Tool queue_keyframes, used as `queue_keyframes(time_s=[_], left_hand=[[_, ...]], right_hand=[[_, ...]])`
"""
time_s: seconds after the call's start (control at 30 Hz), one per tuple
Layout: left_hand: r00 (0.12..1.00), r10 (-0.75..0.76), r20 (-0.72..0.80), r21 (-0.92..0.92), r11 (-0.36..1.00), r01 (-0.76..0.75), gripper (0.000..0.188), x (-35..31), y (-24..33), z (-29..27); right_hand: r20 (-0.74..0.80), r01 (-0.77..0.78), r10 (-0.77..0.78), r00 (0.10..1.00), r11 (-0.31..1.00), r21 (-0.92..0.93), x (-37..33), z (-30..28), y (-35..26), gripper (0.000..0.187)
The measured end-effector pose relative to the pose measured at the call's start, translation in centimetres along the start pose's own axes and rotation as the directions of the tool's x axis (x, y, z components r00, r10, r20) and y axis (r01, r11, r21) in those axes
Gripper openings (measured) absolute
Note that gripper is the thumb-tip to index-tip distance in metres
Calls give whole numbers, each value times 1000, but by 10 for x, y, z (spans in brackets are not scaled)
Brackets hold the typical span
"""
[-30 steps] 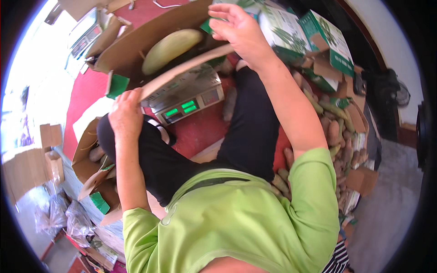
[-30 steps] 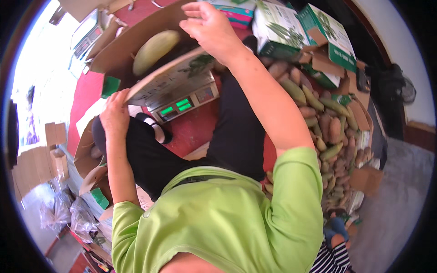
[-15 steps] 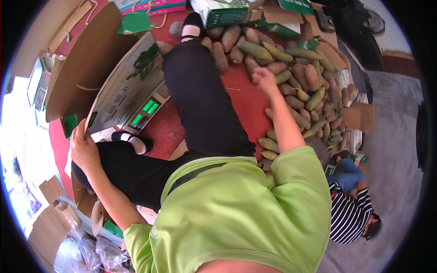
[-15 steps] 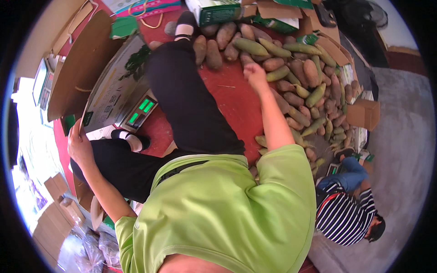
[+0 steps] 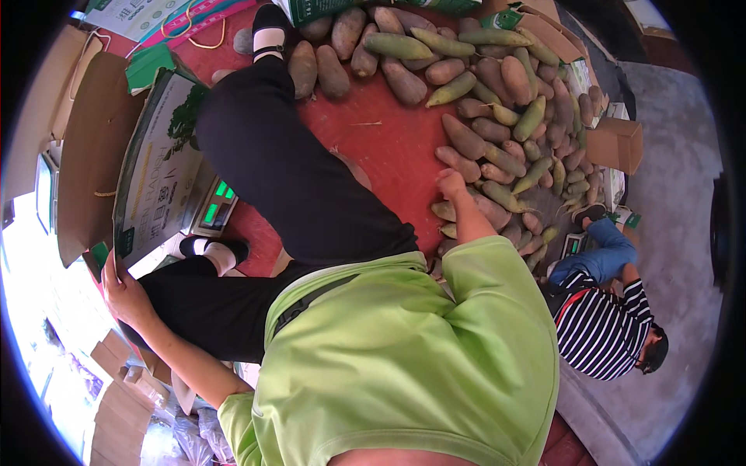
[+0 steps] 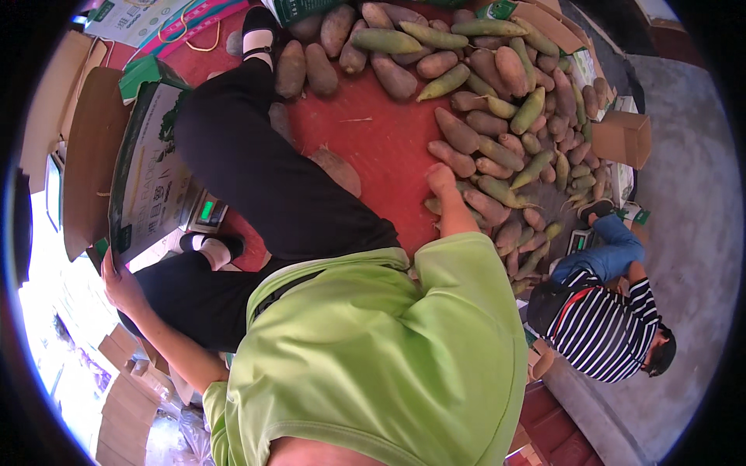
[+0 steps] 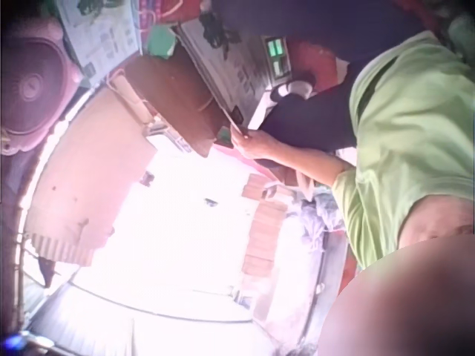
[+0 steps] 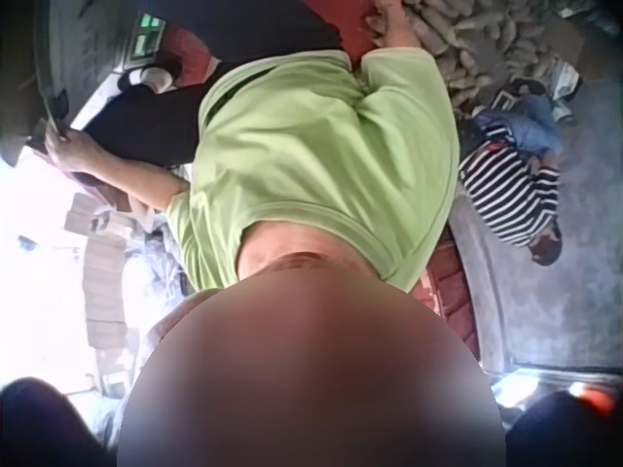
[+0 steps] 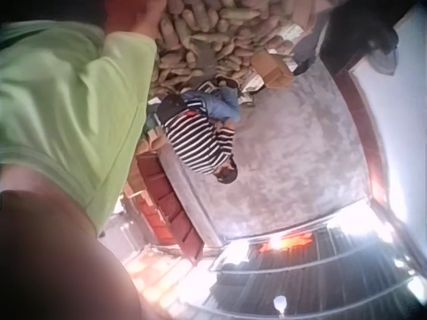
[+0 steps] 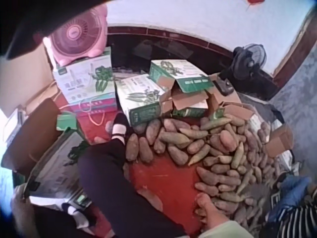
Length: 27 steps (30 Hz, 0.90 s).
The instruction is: Packing and weighing root vegetables into cardboard boxes and paper bags.
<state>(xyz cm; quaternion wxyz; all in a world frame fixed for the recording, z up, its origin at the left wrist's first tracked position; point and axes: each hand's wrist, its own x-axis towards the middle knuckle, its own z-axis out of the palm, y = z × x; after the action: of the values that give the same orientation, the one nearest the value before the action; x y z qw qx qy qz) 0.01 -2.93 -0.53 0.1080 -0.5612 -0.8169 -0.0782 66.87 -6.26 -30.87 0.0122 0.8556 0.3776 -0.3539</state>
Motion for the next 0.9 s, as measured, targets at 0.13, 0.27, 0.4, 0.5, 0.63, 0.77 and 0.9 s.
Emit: queue_keyframes(time_s=[0.13, 0.27, 0.4, 0.5, 0.63, 0.77, 0.9], left_hand=[[1000, -12, -6, 10, 1000, 12, 21, -1, 1, 6], [1000, -3, -3, 15, 1000, 3, 21, 4, -1, 15], [999, -20, -30, 65, 998, 22, 21, -7, -16, -1], [1000, -7, -12, 34, 999, 7, 22, -6, -9, 6], [1000, -5, -4, 30, 1000, 5, 23, -3, -4, 10], [999, 2, -37, 71, 997, 0, 23, -7, -13, -1], [1000, -6, -21, 43, 999, 7, 23, -4, -10, 8]], right_hand=[[-90, -75, 84, 992, 991, 107, 35, -36, 57, 31], [-163, -108, 124, 979, 989, 106, 44, -37, 86, 45], [-158, -218, 265, 951, 939, 265, 20, -59, 20, 56], [-68, -300, 342, 937, 891, 342, 5, -77, 9, 63], [-225, -154, 159, 961, 987, 39, 34, -66, 58, 71], [-144, -27, -4, 990, 976, -214, 30, -59, 33, 77], [-95, -86, 73, 993, 986, -140, 33, -58, 36, 86]])
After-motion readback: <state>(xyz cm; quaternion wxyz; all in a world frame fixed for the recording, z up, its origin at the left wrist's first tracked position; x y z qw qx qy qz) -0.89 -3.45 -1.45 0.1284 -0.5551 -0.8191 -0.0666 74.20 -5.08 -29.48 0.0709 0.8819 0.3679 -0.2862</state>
